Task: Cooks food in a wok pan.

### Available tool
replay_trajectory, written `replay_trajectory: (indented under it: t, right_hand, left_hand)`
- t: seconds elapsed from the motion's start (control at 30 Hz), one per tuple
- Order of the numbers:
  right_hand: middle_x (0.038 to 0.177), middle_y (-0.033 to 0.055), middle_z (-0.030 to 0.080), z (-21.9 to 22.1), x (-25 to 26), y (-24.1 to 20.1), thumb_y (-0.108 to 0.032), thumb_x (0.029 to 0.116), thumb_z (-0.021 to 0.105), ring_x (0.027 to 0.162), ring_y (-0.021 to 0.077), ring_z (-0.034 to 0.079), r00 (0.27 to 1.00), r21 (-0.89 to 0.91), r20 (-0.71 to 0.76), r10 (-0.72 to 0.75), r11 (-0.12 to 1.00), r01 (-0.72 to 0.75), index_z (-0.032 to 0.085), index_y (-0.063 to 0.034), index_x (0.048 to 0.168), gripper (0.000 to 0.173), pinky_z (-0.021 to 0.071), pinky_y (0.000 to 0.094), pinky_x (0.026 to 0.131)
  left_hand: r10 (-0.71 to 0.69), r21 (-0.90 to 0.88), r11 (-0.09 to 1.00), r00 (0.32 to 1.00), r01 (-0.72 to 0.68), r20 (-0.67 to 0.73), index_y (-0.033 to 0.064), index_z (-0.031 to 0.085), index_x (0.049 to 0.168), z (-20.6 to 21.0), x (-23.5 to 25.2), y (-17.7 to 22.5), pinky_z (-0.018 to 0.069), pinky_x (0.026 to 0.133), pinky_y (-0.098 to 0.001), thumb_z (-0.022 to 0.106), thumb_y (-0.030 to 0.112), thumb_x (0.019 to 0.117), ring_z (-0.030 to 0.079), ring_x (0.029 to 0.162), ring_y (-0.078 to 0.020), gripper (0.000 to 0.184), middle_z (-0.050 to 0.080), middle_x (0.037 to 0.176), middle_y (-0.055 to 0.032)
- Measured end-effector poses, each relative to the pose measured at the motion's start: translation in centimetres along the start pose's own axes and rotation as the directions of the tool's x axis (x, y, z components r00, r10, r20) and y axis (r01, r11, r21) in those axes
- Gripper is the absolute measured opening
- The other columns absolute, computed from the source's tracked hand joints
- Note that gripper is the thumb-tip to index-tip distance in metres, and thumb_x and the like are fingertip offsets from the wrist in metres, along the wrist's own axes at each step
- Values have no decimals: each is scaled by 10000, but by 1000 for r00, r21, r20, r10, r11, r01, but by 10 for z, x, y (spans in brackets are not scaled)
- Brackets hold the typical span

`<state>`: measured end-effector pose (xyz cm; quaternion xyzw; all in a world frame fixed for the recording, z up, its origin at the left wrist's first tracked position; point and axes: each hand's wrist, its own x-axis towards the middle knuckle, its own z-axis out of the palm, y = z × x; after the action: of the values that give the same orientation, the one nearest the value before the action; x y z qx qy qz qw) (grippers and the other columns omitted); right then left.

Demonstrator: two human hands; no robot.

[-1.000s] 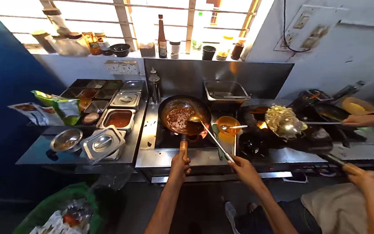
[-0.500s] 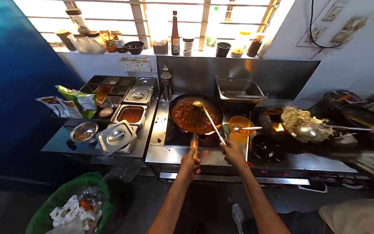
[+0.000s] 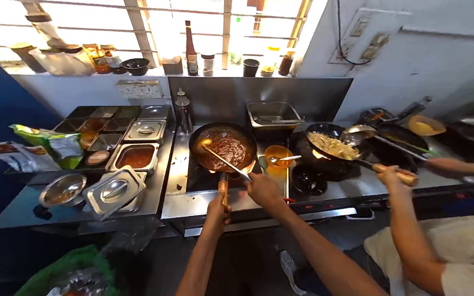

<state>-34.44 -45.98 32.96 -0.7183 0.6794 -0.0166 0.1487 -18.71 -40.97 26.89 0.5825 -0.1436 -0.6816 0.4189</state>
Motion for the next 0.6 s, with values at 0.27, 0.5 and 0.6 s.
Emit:
replay_trajectory:
  t: [0.27, 0.5, 0.6]
  right_hand:
    - [1021, 219, 711, 21, 28, 101, -322, 1027, 577, 911, 443, 689, 962, 192, -171, 215, 965, -182, 668, -154, 1294, 329, 526, 672, 728]
    - [1042, 104, 722, 29, -87, 112, -388, 1034, 563, 948, 280, 691, 953, 376, 106, 283, 876, -302, 702, -170, 1264, 346, 545, 539, 874]
    - [1081, 79, 727, 3, -104, 117, -425, 1043, 540, 967, 253, 694, 961, 366, 109, 255, 888, -277, 674, -231, 1344, 383, 548, 532, 891]
  left_hand:
    - [24, -47, 999, 999, -26, -39, 12, 613, 1222, 2, -1, -3, 293, 344, -221, 387, 406, 1118, 341, 377, -83, 465, 487, 587, -34]
    - [12, -40, 999, 999, -13, -43, 25, 610, 1247, -2, -2, -2, 297, 344, -220, 400, 420, 1112, 341, 372, -86, 468, 458, 572, -30]
    - [17, -10, 1000, 999, -18, -36, 25, 615, 1227, -4, -2, -1, 293, 342, -220, 394, 434, 1111, 339, 371, -80, 479, 476, 570, -30]
